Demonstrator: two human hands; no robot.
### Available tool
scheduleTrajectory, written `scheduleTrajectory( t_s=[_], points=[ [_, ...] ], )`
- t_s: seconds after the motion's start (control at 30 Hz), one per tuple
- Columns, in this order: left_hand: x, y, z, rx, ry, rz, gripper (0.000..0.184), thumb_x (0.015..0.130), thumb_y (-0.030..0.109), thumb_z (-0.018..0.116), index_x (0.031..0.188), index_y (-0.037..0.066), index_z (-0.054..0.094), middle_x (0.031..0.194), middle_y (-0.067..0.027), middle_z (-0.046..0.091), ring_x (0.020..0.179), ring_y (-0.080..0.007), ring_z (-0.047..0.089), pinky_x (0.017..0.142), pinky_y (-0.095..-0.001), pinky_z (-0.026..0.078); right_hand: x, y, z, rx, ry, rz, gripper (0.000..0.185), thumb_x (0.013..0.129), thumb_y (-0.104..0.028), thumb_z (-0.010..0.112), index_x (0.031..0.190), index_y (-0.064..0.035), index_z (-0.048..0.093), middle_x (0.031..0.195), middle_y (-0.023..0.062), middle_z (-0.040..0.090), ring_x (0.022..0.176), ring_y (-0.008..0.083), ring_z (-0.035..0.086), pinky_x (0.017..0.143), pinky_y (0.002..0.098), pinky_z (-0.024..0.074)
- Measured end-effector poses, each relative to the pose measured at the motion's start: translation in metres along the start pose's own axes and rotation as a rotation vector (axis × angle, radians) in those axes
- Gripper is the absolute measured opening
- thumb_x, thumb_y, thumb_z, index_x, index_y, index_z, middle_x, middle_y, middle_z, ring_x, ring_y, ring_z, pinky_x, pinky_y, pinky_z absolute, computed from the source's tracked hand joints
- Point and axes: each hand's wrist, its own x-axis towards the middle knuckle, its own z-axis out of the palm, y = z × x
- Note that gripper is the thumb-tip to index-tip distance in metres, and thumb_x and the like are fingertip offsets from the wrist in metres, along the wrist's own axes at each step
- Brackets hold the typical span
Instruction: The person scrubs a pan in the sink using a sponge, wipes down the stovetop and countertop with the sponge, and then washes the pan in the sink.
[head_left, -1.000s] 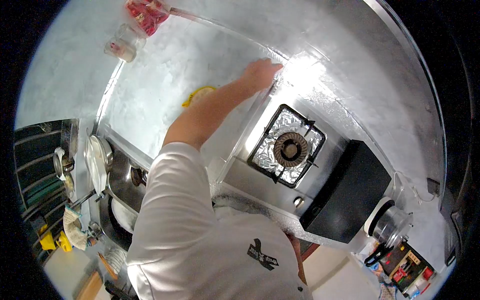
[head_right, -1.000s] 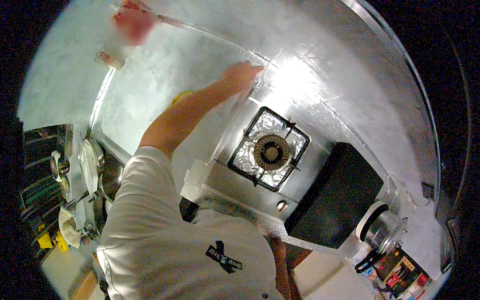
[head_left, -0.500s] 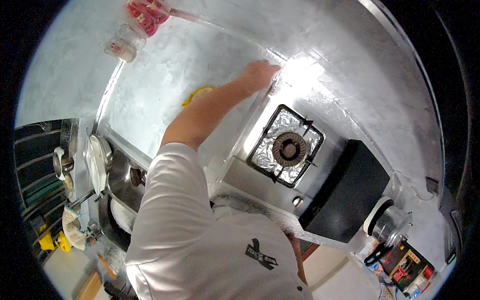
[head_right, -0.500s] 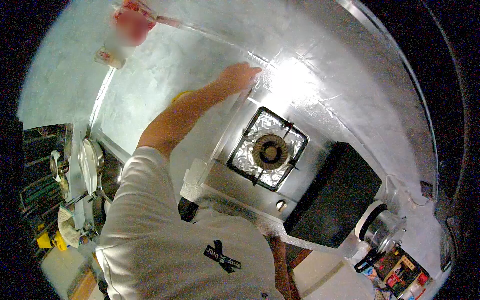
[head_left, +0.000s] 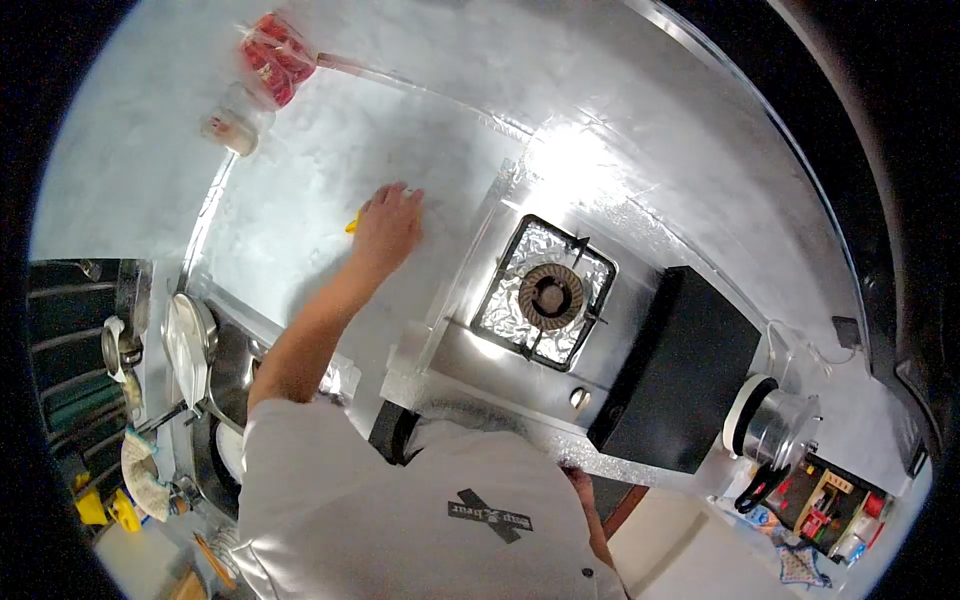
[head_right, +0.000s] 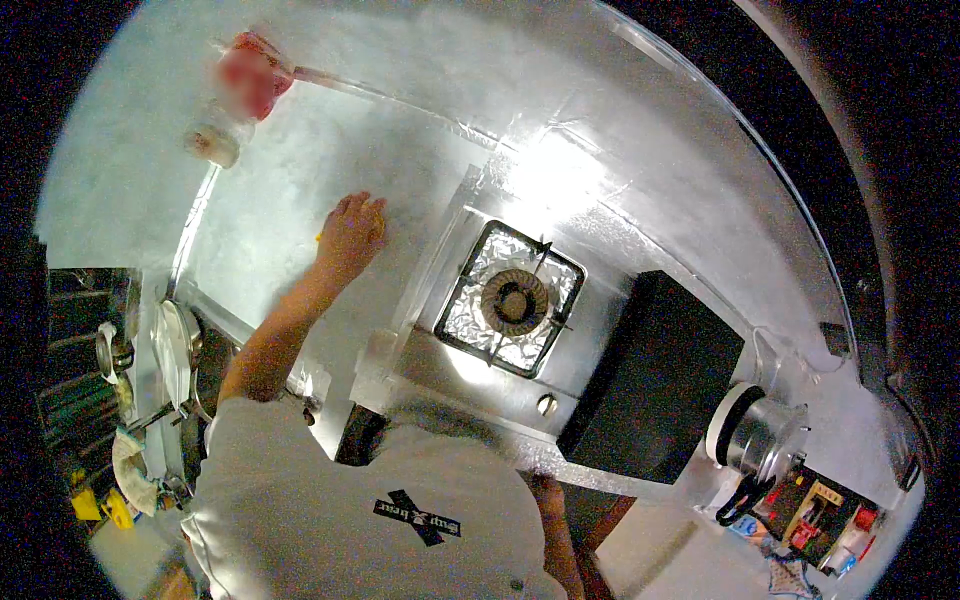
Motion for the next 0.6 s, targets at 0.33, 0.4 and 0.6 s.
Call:
scheduleTrajectory(
  t_s=[0.33,0.4,0.6],
  points=[
    [-0.058,-0.039,0.021,-0.021,0.005,-0.163,0.026,0.083,0.015,0.059,0.108,0.009,0.061,0.110,-0.0151,0.058,0.100,-0.0345,0.056,0.085,-0.0456,0.049,0.002,0.000,0.001,0.278,-0.002,-0.045,0.044,0.093,-0.042,0.055,0.117,-0.0064,0.063,0.114,0.0195,0.065,0.106,0.0344,0.061,0.089,0.0390,0.0472],
    [-0.063,-0.034,0.011,-0.018,-0.069,-0.150,0.021,0.084,0.015,0.058,0.103,0.009,0.062,0.106,-0.0144,0.059,0.096,-0.0341,0.057,0.082,-0.0457,0.050,-0.009,-0.020,-0.007,0.037,0.004,-0.051,0.045,0.092,-0.042,0.052,0.115,-0.0045,0.063,0.114,0.0185,0.065,0.104,0.0341,0.062,0.087,0.0410,0.0479],
    [-0.088,-0.043,0.017,-0.163,-0.218,-0.195,0.018,0.088,0.021,0.054,0.098,0.011,0.064,0.095,-0.0120,0.063,0.089,-0.0310,0.060,0.078,-0.0442,0.051,0.021,0.069,0.032,-0.006,0.029,-0.340,0.044,0.090,-0.040,0.050,0.113,-0.0055,0.064,0.113,0.0176,0.065,0.101,0.0339,0.062,0.086,0.0427,0.0485]
  ],
)
